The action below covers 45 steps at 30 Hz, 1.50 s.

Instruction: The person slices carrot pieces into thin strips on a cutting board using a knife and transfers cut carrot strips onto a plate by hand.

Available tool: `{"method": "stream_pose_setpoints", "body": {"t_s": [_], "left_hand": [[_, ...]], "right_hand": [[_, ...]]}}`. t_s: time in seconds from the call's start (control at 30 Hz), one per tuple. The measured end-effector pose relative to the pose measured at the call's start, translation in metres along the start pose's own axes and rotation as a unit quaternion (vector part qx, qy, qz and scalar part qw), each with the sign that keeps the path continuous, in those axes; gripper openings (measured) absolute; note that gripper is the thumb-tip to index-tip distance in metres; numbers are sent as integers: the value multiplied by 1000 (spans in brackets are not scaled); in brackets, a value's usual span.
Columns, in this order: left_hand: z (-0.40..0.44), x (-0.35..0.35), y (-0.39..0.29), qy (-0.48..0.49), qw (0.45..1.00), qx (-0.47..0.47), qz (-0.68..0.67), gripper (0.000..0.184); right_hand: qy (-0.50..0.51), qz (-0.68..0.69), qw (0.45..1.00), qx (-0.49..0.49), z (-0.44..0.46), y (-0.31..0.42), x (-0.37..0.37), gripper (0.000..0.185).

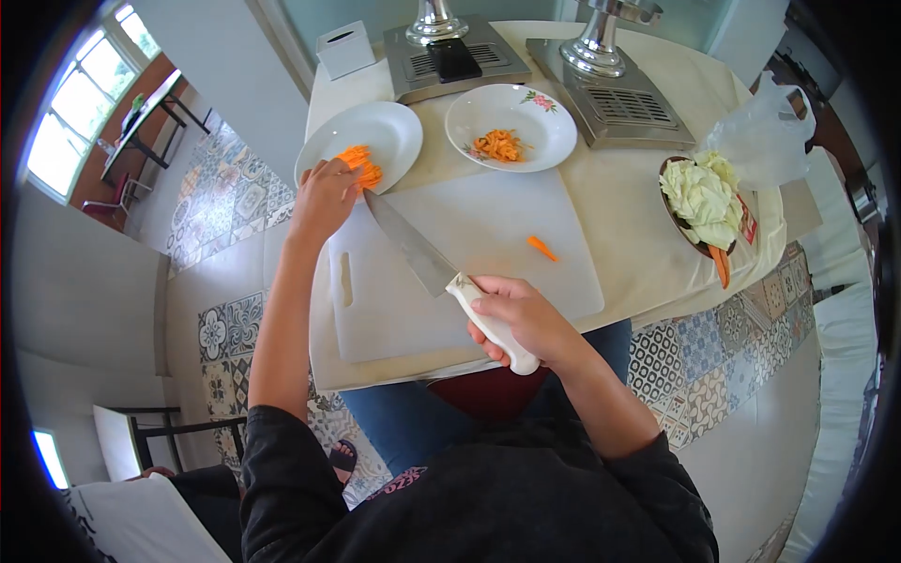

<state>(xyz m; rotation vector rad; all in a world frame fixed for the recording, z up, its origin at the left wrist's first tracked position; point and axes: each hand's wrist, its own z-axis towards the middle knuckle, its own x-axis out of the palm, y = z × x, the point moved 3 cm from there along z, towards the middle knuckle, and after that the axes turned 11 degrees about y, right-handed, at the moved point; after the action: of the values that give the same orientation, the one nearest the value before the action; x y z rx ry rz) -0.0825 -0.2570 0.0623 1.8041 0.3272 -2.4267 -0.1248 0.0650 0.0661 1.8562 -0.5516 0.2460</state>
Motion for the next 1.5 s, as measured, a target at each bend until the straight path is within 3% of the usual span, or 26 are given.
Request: {"method": "stream_pose_setpoints", "body": {"t_s": [0.17, 0.27, 0.4, 0.43, 0.6, 0.73, 0.93, 1.23, 1.33, 1.43, 1.5], "left_hand": [[-1, -23, -31, -47, 997, -28, -58, 23], [5, -34, -69, -65, 984, 3, -163, 20], [16, -26, -139, -9, 965, 97, -243, 17], [18, -24, -160, 50, 958, 87, -270, 17], [17, 20, -208, 106, 942, 195, -251, 21], [7, 34, -215, 99, 944, 214, -233, 24], [5, 43, -222, 54, 956, 227, -176, 11], [-2, 41, -215, 25, 992, 97, -81, 15], [0, 28, -208, 141, 988, 20, -59, 21], [7, 16, -185, 169, 969, -34, -174, 15], [6, 12, -175, 131, 956, 77, -252, 17]], "right_hand": [[-28, -23, 999, -9, -37, -6, -2, 49], [-54, 6, 997, -63, -70, -26, -16, 48], [-171, 0, 981, -94, -124, -40, -36, 47], [-204, -11, 975, -89, -135, -44, -41, 47], [-301, -60, 951, -42, -167, -60, -59, 44], [-289, -70, 955, -22, -161, -75, -62, 43], [-305, -114, 945, 31, -145, -75, -64, 42], [-307, -115, 944, 43, -140, -69, -63, 41], [-311, -130, 941, 39, -140, -68, -61, 42], [-311, -149, 938, 33, -141, -69, -62, 41], [-308, -152, 939, 27, -141, -69, -60, 40]]}}
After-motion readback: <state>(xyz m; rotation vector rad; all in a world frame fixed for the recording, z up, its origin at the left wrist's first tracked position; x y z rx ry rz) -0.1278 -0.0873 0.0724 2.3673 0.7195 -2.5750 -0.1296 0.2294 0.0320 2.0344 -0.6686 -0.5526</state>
